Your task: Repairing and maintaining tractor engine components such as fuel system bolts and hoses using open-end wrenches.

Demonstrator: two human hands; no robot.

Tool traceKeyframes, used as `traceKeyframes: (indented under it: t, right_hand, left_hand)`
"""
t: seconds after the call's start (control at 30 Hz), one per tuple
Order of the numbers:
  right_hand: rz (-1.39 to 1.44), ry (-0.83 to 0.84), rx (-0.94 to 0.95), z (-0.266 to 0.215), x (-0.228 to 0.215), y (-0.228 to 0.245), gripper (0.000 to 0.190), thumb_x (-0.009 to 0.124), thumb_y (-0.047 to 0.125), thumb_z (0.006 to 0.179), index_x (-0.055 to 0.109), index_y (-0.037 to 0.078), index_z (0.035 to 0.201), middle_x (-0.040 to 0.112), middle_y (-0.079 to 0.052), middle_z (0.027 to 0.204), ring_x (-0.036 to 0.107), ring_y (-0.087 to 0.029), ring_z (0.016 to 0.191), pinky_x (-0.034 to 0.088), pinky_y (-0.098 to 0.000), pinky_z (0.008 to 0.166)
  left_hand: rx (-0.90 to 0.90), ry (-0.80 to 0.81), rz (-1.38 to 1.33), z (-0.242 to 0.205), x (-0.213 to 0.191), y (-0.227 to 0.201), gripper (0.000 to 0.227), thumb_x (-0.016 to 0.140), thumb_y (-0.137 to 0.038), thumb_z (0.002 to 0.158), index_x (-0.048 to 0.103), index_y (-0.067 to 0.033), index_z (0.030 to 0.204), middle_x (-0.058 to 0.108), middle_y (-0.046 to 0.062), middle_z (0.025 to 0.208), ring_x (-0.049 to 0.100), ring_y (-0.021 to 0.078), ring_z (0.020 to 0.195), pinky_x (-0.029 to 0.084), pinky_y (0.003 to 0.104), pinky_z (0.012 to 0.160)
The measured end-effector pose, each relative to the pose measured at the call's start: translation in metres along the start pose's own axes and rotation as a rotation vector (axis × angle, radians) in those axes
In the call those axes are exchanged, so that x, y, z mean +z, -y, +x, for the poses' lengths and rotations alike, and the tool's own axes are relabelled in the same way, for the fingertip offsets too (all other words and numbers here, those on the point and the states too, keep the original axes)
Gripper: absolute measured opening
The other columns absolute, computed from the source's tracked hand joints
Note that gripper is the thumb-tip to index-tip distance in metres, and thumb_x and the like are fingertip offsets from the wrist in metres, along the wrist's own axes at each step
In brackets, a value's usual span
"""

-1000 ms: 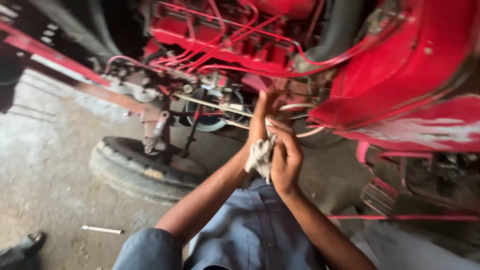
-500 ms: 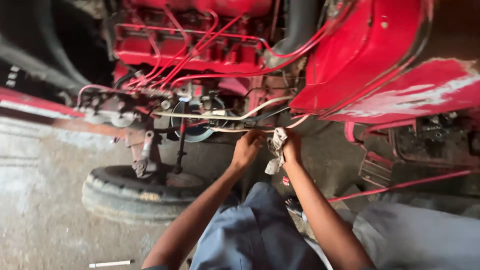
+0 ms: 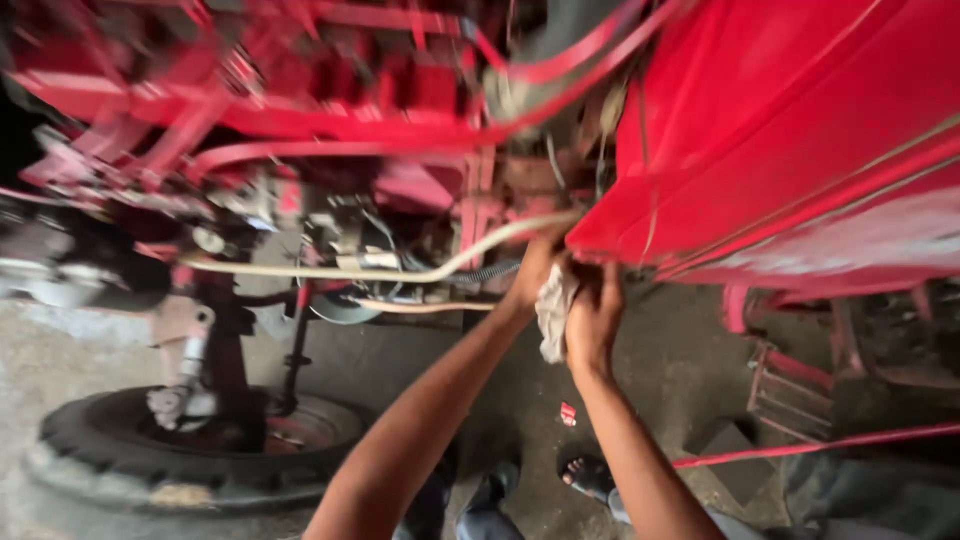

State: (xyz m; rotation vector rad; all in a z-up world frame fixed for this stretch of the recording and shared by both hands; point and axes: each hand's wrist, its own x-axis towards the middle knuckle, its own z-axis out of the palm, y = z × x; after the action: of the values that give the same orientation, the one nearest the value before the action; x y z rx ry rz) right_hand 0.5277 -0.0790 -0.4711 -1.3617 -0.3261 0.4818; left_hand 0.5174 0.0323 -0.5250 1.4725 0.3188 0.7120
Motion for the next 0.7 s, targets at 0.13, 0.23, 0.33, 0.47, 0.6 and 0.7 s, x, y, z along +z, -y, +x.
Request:
traceKeyframes:
  t: [0.13,0.23,0.33,0.47,0.6,0.7]
  right_hand:
    - [-0.288,0.01,-0.439,0.02,-0.006,-0.007,0.037,0.045,-0.006,0.1,0.054,-0.003,0.136,0.063,-0.014,0.131,0.059,-0.023,0.123,0.044,-0.0361,0.11]
    - [-0.262,0.005,-0.392,0.024,-0.008,-0.011,0.035,0.045,-0.006,0.101,0.053,-0.004,0.135,0.063,-0.015,0.13,0.06,-0.024,0.122,0.045,-0.0366,0.109]
    - [-0.214,-0.026,-0.342,0.023,-0.007,-0.013,0.036,0.047,-0.005,0.102,0.049,-0.003,0.139,0.063,-0.015,0.127,0.061,-0.023,0.118,0.047,-0.0364,0.106]
    - [-0.159,-0.037,-0.374,0.024,-0.005,-0.012,0.041,0.048,-0.004,0.104,0.043,-0.003,0.144,0.059,-0.016,0.136,0.059,-0.023,0.124,0.047,-0.0365,0.109]
    - [-0.175,-0.05,-0.371,0.024,-0.001,-0.01,0.037,0.051,-0.002,0.107,0.045,-0.004,0.143,0.059,-0.018,0.134,0.059,-0.025,0.123,0.048,-0.0374,0.109]
    - [-0.142,-0.025,-0.387,0.019,0.003,-0.003,0.041,0.052,-0.002,0.106,0.041,-0.003,0.146,0.056,-0.017,0.14,0.055,-0.024,0.129,0.044,-0.0368,0.112]
  left_hand:
    - [0.21,-0.092,0.061,0.02,0.009,0.034,0.039,0.063,-0.017,0.094,0.064,0.0053,0.126,0.073,0.021,0.118,0.069,0.0277,0.113,0.052,0.038,0.1]
    - [0.095,0.008,-0.246,0.039,0.017,0.067,0.036,0.068,-0.015,0.096,0.067,0.0074,0.124,0.073,0.016,0.114,0.067,0.0221,0.105,0.054,0.036,0.094]
    - [-0.083,0.143,-0.552,0.046,0.02,0.069,0.034,0.069,-0.015,0.098,0.067,0.0061,0.124,0.073,0.01,0.111,0.066,0.0153,0.097,0.055,0.033,0.088]
    - [-0.078,0.174,-0.585,0.077,0.035,0.126,0.033,0.066,-0.02,0.098,0.069,0.0045,0.119,0.074,0.008,0.109,0.068,0.0132,0.093,0.057,0.031,0.083]
    - [-0.294,0.244,-0.434,0.069,0.018,0.093,0.033,0.067,-0.021,0.097,0.071,0.007,0.114,0.074,0.008,0.102,0.066,0.013,0.089,0.056,0.033,0.074]
    - [-0.117,0.247,0.146,0.071,0.018,0.089,0.037,0.064,-0.029,0.094,0.071,0.0002,0.116,0.076,0.006,0.096,0.069,0.011,0.085,0.055,0.03,0.071]
